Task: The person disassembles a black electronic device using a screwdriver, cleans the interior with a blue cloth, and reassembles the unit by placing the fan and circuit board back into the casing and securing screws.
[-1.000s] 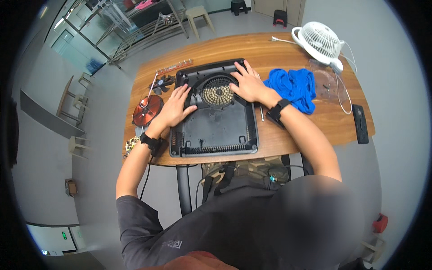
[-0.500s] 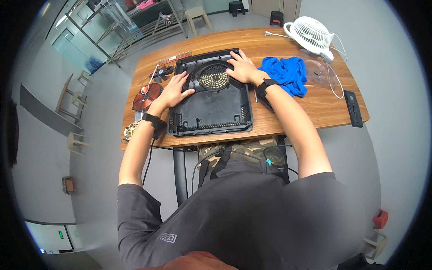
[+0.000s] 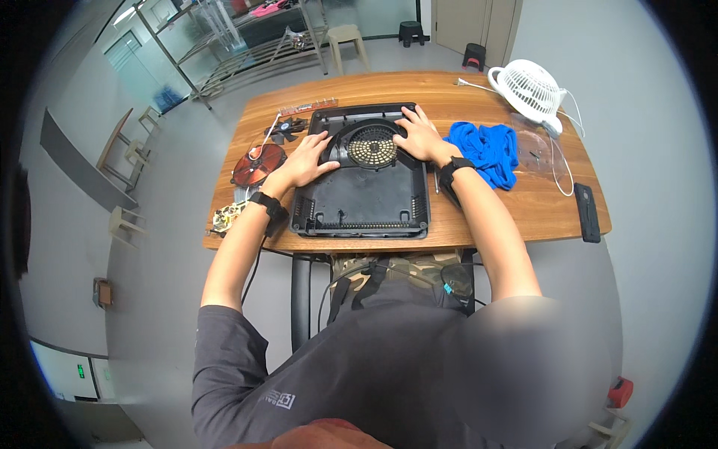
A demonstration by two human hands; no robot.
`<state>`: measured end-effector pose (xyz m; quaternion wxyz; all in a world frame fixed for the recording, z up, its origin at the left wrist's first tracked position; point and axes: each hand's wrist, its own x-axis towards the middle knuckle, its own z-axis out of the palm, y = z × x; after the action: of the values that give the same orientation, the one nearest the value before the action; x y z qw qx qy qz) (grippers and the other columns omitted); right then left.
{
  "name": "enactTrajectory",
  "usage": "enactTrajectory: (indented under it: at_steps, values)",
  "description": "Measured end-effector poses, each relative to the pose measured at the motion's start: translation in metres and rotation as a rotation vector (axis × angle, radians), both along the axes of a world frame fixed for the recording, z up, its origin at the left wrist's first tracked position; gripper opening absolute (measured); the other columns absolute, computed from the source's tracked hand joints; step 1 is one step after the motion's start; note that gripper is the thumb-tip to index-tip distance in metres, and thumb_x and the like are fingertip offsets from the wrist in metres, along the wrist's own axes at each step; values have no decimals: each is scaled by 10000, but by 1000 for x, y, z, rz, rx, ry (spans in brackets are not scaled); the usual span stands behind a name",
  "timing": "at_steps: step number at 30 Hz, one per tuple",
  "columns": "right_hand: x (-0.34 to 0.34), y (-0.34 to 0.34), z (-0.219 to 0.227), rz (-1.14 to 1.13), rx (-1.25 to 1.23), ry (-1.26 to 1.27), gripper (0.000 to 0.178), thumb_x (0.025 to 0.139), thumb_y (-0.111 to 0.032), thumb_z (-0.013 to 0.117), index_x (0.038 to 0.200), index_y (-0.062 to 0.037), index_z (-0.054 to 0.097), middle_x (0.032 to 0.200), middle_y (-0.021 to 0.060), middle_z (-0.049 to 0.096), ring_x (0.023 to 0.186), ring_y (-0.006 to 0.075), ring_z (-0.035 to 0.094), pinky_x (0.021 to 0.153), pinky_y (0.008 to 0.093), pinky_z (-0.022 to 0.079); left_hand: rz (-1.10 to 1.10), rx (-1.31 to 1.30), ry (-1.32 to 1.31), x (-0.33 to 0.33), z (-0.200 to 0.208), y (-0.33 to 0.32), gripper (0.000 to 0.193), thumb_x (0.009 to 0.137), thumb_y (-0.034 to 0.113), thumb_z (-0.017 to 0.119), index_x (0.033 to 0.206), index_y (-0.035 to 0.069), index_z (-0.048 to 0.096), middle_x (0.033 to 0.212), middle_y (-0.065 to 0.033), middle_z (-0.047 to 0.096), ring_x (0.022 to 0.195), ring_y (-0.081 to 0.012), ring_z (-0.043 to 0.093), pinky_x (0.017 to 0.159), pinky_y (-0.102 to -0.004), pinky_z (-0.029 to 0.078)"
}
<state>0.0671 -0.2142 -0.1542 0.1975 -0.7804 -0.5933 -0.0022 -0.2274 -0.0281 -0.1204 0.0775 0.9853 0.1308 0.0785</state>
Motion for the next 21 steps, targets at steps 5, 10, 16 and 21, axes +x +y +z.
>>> enactTrajectory:
  at_steps: [5, 10, 16, 21]
  values:
    - [-1, 1, 1, 10, -1, 7, 598, 914, -456, 565, 1394, -99, 587, 1637, 165, 297, 1531, 444, 151, 1238, 523, 218, 8, 4, 3, 1, -4, 3, 809, 955, 540, 614, 1478, -49, 427, 1594, -212, 336, 1469, -369, 315, 1210, -433, 306]
    - [-1, 1, 3, 13, -1, 17, 597, 917, -449, 570, 1392, -89, 582, 1638, 167, 295, 1531, 448, 146, 1240, 525, 212, 16, -8, 6, 1, -1, 2, 813, 955, 545, 610, 1477, -51, 427, 1596, -212, 333, 1473, -367, 308, 1214, -432, 302]
    - [-2, 0, 4, 18, 18, 20, 581, 930, -441, 583, 1386, -81, 586, 1636, 172, 299, 1531, 446, 151, 1239, 529, 208, 9, 0, 4, 0, -3, 4, 818, 955, 551, 607, 1475, -55, 427, 1598, -214, 333, 1471, -366, 312, 1211, -436, 306]
    - [-5, -1, 4, 15, 45, 48, 555, 936, -438, 598, 1353, -73, 619, 1624, 189, 316, 1530, 442, 165, 1234, 529, 214, 23, -2, 7, 0, -5, 4, 810, 956, 549, 607, 1474, -48, 432, 1597, -215, 337, 1468, -369, 315, 1205, -441, 315]
